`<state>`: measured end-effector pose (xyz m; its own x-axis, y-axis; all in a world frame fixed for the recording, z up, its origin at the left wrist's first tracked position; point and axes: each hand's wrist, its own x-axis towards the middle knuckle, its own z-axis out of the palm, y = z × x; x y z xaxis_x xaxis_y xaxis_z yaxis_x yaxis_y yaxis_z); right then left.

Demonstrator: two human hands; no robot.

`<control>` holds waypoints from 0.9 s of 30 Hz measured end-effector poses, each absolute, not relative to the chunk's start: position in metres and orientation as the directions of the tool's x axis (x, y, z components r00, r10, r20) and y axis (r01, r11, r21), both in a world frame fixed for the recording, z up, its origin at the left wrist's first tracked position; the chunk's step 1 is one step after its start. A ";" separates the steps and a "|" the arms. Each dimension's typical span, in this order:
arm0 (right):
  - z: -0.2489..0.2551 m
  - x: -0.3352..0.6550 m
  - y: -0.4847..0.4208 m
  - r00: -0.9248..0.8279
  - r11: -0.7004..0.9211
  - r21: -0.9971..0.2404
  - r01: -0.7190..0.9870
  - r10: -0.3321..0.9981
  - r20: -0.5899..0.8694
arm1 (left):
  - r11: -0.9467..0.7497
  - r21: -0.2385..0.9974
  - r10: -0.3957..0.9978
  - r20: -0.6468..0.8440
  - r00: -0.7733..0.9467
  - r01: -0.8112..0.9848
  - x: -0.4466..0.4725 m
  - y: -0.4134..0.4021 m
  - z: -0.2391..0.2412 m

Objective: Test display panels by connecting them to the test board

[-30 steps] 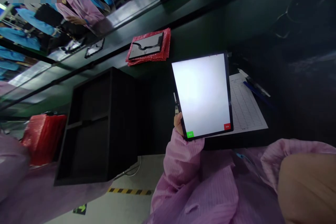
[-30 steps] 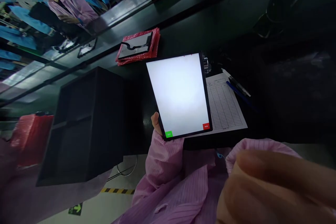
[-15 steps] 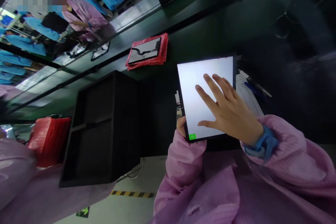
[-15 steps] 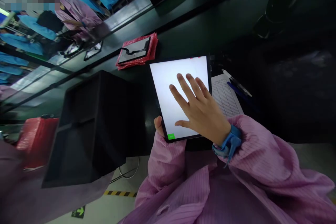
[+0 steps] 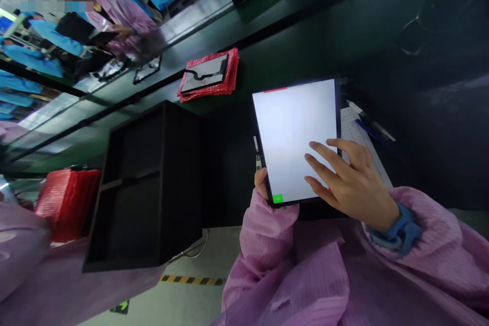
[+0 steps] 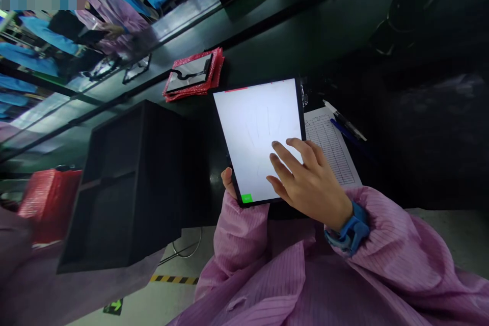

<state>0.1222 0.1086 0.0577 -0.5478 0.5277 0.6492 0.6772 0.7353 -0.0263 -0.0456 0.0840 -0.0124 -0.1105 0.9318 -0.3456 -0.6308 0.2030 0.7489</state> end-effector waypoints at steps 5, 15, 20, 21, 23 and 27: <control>0.077 0.148 0.127 -0.333 0.618 -0.132 0.775 0.577 0.746 | 0.128 0.643 0.943 -0.314 -0.108 -0.756 -0.052 0.080 -0.020; 0.099 0.152 0.176 0.001 0.237 -0.364 0.900 0.837 0.547 | 0.227 0.684 0.915 -0.393 -0.088 -0.693 -0.051 0.084 -0.003; 0.099 0.157 0.153 -0.240 0.569 -0.398 0.719 0.742 0.626 | 0.150 0.711 0.887 -0.405 -0.224 -0.687 -0.043 0.089 0.004; 0.099 0.160 0.146 -0.307 0.627 -0.415 0.659 0.728 0.613 | 0.134 0.699 0.895 -0.389 -0.217 -0.703 -0.043 0.088 0.003; 0.098 0.165 0.130 -0.397 0.661 -0.457 0.595 0.736 0.548 | 0.102 0.654 0.926 -0.338 -0.168 -0.750 -0.044 0.087 -0.001; 0.092 0.173 0.098 -0.337 0.592 -0.507 0.626 0.792 0.509 | 0.131 0.617 0.953 -0.295 -0.074 -0.776 -0.048 0.083 -0.005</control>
<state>0.1728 0.0978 0.0924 -0.3366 0.7920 0.5093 0.6261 0.5922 -0.5072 -0.0480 0.0833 -0.0049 -0.0742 0.9526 -0.2951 -0.7760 0.1307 0.6170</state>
